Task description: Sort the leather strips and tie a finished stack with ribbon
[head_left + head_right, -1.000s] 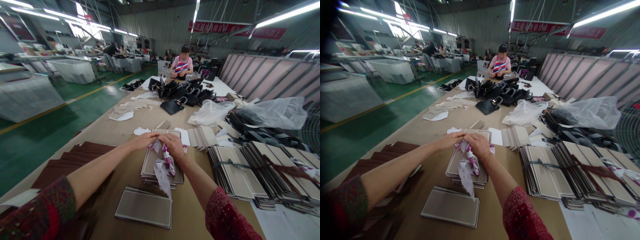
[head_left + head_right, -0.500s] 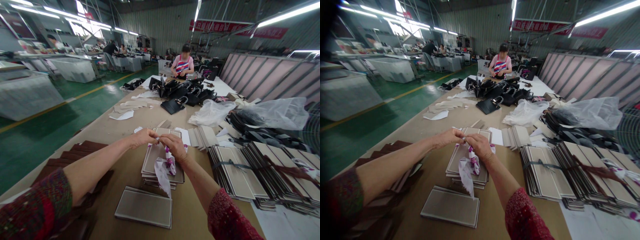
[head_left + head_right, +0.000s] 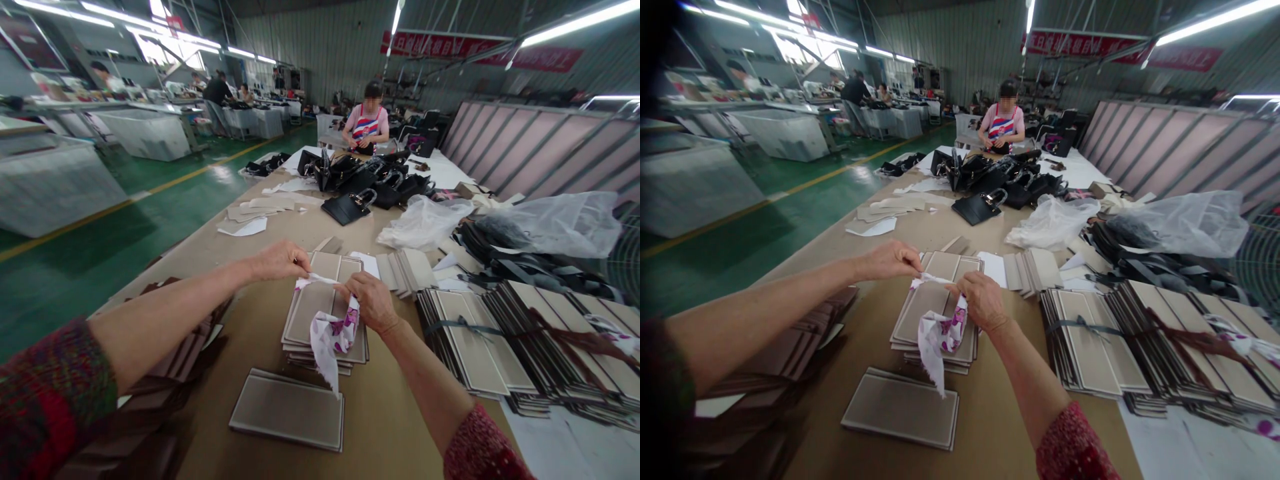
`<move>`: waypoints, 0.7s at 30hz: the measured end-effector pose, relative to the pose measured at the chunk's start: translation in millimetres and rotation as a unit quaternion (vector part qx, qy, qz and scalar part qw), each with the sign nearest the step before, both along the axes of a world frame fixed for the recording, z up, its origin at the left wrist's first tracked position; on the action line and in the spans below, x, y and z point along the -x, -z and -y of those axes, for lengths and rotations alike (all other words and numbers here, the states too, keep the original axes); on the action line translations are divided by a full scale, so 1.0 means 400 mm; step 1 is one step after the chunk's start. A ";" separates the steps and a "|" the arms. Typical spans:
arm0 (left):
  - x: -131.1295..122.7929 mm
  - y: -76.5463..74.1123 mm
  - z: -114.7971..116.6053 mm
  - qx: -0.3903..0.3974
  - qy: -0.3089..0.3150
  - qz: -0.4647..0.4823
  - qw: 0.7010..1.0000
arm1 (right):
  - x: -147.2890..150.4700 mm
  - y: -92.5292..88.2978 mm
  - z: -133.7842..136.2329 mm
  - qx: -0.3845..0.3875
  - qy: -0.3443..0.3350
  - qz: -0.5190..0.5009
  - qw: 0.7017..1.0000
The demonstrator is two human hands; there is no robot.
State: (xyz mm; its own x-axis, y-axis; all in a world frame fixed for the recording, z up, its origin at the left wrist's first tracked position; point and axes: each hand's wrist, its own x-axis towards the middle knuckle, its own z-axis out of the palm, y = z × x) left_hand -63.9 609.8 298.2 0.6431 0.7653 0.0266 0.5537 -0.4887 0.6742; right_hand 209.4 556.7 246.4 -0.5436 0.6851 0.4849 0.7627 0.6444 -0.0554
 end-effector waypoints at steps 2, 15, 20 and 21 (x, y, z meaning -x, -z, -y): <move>0.013 0.022 0.001 -0.034 0.036 -0.053 0.997 | -0.024 0.010 0.012 0.024 -0.004 0.018 1.000; 0.005 0.047 0.045 -0.173 0.025 -0.215 0.961 | -0.141 0.040 0.038 0.334 0.058 -0.672 0.658; -0.013 0.051 0.064 0.048 -0.081 0.040 0.995 | -0.152 0.000 0.023 0.377 -0.050 -0.860 0.341; -0.024 0.060 0.068 0.121 -0.114 0.121 0.979 | -0.151 -0.004 0.022 0.391 -0.064 -0.859 0.325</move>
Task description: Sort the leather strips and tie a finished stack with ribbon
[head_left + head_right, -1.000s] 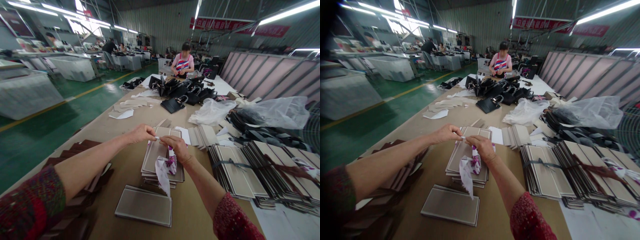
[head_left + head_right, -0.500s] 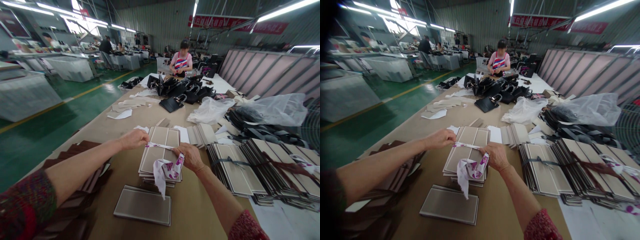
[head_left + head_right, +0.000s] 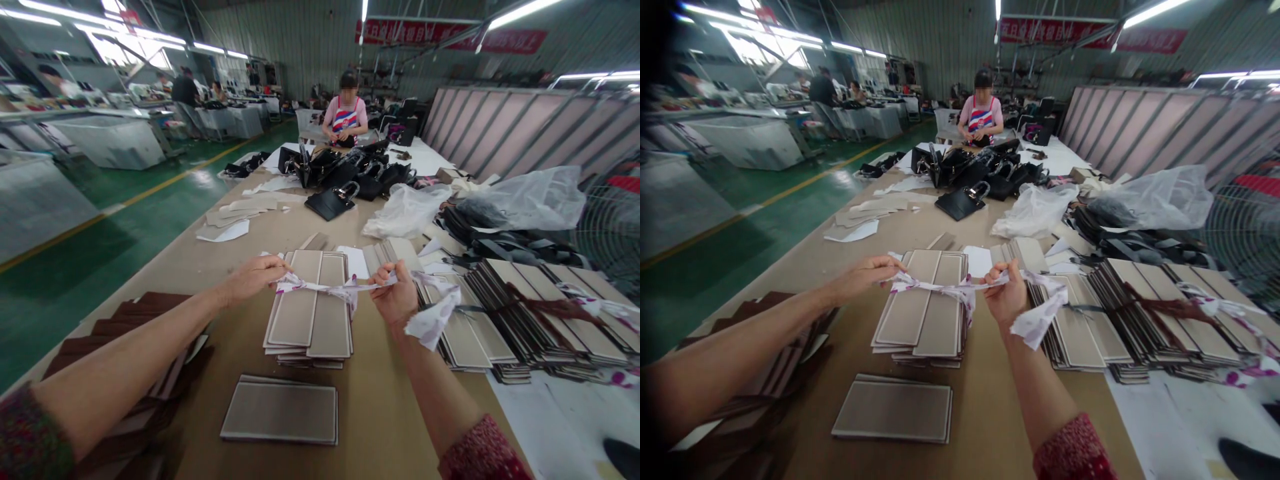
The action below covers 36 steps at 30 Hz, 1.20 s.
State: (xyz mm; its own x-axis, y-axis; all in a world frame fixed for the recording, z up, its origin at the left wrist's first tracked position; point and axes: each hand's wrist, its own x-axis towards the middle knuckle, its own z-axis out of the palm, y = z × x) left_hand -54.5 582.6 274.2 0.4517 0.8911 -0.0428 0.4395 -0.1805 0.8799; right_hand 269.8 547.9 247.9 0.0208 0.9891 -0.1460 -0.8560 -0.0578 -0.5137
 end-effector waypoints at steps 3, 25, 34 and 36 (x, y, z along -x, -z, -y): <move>-0.045 0.023 0.009 0.159 -0.048 0.252 0.953 | 0.006 0.000 -0.003 -0.012 -0.030 -0.003 0.999; -0.098 0.056 -0.001 -0.018 -0.013 0.090 0.996 | 0.006 0.038 -0.024 0.091 0.004 0.195 0.976; -0.097 0.063 -0.006 -0.010 -0.029 0.116 0.993 | 0.001 0.069 -0.027 0.098 0.014 0.204 0.974; -0.096 0.065 -0.007 -0.007 -0.031 0.124 0.992 | 0.000 0.073 -0.029 0.093 0.011 0.205 0.974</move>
